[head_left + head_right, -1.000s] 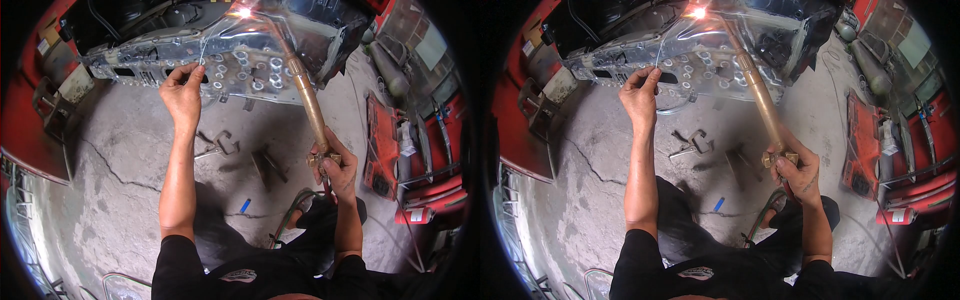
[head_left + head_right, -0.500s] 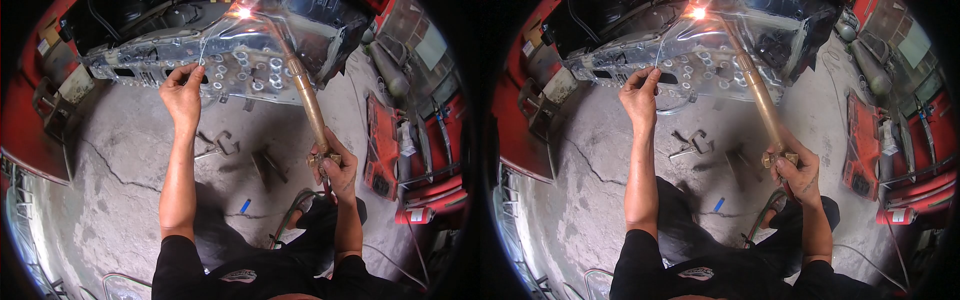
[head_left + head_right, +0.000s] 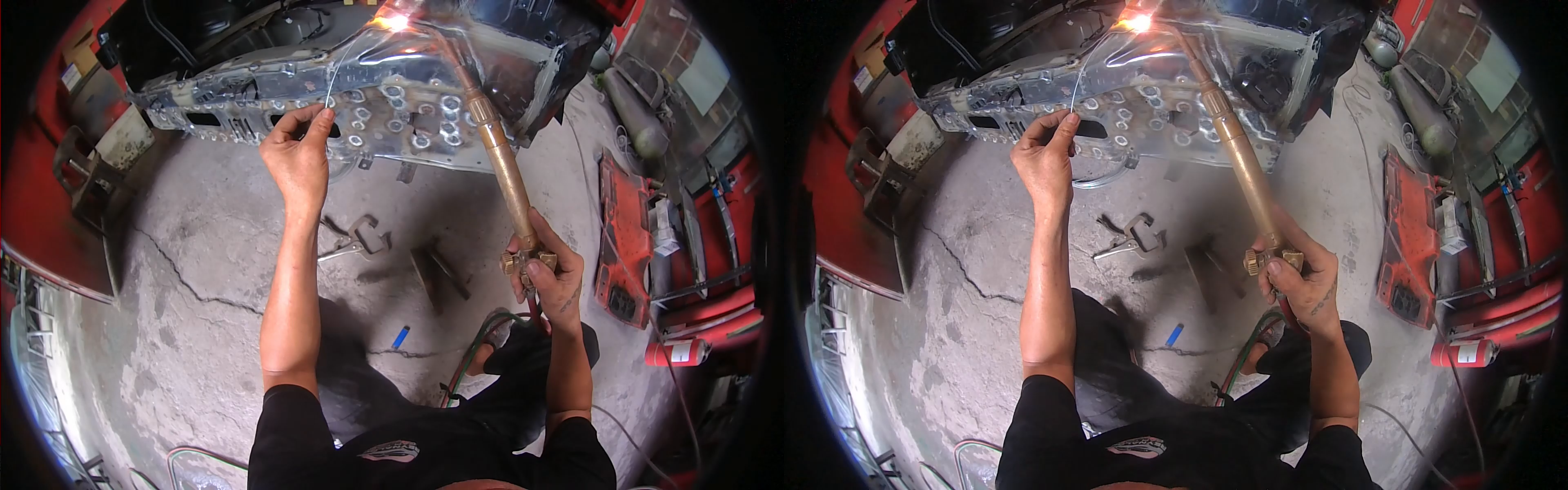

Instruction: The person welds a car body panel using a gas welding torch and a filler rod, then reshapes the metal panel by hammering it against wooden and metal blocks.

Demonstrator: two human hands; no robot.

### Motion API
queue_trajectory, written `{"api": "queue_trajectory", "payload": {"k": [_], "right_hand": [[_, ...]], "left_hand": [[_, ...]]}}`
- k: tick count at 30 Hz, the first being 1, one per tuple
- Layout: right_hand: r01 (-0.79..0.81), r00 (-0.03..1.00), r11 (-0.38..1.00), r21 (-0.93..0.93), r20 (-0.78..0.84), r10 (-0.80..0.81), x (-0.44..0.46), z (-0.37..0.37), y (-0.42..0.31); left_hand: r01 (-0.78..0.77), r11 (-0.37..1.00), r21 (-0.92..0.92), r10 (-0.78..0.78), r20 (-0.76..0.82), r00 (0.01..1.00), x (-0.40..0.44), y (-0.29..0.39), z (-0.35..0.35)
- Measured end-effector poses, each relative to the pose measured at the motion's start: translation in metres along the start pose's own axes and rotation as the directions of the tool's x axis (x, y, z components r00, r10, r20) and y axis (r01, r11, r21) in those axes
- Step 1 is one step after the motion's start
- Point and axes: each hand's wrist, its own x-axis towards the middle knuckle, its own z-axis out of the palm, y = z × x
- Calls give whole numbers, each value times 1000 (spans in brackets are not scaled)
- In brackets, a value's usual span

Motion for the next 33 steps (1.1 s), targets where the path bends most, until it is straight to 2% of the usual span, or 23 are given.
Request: {"api": "queue_trajectory", "payload": {"k": [24,33], "right_hand": [[3,1000,1000,5,-5,-3,0,-1,2],[12,1000,1000,-2,3,-12,1,-1,2]], "left_hand": [[-16,997,-75,15,-19,1000,3,-6,1],[9,999,-39,-9,-5,1000,3,-5,0]]}}
